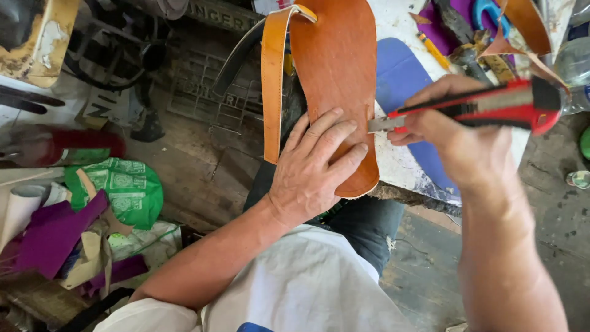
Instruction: Trimming the edges of a leather sandal sole and fitting straps using a utility knife and pencil.
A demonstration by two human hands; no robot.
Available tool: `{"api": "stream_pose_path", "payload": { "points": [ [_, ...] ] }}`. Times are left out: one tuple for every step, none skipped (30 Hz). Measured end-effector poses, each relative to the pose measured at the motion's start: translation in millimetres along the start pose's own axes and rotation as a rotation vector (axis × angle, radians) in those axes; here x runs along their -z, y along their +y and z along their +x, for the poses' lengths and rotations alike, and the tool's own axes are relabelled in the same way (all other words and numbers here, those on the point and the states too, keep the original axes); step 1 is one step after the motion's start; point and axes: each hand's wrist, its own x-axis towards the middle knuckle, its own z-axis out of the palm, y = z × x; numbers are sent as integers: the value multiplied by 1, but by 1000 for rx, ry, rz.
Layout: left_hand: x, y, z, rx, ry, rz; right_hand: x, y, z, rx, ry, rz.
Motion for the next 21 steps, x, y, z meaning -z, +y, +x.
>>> {"api": "stream_pose_path", "payload": {
  "points": [
    [0,1,-1,-4,4,0,-2,5,-5,4,4,-2],
    [1,1,0,3,-2,-5,-3,9,-9,84,25,5],
    [2,1,0,11,-9,-9,-5,12,-13,164,46,11],
    [2,1,0,4,-1,-7,-7,10,-18,172,51,10],
    [2,2,-1,8,1,-17,-9,7,-24,126,106,-20],
    [2,1,-1,14,7,-23,-12,4,-28,84,156,-49],
    [3,1,-1,9,18,-16,-13,4,-32,98,158,-50],
    [2,1,-1,-2,38,-19,-14,4,-35,195,213,-77],
    [1,0,-1,-14,57,-22,-15,4,-38,293,268,-103],
    [1,0,-2,-20,65,-20,-5,12,-34,302,273,-106],
    [0,0,-3,-28,98,-18,6,19,-30,528,394,-66],
    [0,1,-5,-36,126,-18,16,27,-26,749,517,-21],
    [-1,0,-6,-42,130,-19,16,17,-34,753,522,-23],
    [-2,-1,-8,-52,183,-67,17,8,-43,672,508,106],
    [-3,-2,-10,-61,236,-116,17,-1,-52,589,491,231],
    [-4,-2,-10,-70,242,-119,12,-12,-52,597,499,228],
    [-5,-2,-11,-67,262,-130,7,-22,-52,282,479,130],
    [-6,-2,-12,-60,279,-141,2,-32,-52,-37,460,38],
    [-11,-1,-12,-67,282,-143,-1,-14,-44,-32,466,37],
    [-15,0,-13,-51,331,-181,-5,5,-37,-15,313,-56],
    [-20,1,-13,-33,379,-220,-8,24,-30,0,158,-148]
  ]
}}
